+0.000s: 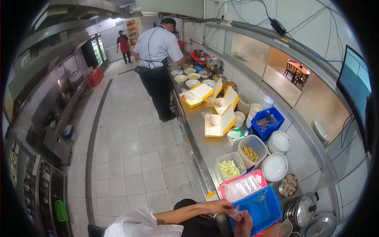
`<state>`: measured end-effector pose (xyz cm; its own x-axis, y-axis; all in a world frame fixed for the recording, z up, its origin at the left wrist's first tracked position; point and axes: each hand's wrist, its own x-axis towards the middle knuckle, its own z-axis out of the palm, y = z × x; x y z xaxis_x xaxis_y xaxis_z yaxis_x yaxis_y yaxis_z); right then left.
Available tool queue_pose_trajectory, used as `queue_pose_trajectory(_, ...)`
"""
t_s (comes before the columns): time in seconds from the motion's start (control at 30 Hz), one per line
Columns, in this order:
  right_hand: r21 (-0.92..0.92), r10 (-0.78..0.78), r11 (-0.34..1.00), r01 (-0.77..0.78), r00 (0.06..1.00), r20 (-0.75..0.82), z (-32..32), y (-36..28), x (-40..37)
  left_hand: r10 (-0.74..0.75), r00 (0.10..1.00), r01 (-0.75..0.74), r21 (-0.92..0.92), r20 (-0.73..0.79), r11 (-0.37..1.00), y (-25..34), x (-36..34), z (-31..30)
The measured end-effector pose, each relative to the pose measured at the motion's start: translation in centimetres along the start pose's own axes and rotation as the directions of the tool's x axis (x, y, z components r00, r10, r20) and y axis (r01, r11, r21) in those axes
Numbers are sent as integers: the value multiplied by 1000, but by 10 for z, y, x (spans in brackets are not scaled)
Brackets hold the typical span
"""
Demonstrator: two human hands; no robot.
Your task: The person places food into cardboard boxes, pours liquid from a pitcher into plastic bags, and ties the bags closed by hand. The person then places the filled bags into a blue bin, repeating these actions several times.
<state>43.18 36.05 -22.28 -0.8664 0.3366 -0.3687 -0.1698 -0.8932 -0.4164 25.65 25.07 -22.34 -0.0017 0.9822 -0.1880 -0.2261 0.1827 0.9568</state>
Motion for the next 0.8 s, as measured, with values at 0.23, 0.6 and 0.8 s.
queue_pose_trajectory(0.23, -902, -733, 151, 404, 658, 172, 18, 7, 3, 169, 923, -88, 237, -345, 967, 16, 25, 22)
queue_pose_trajectory(0.6, -962, -972, -158, -223, 208, 111, 29, -2, -6, 501, 853, -261, 708, -150, 656, 36, 83, 53)
queue_pose_trajectory(0.8, -940, -989, 136, -312, 6, -146, 21, 17, -19, -77, 997, 75, 250, -2, 965, 14, 100, 52)
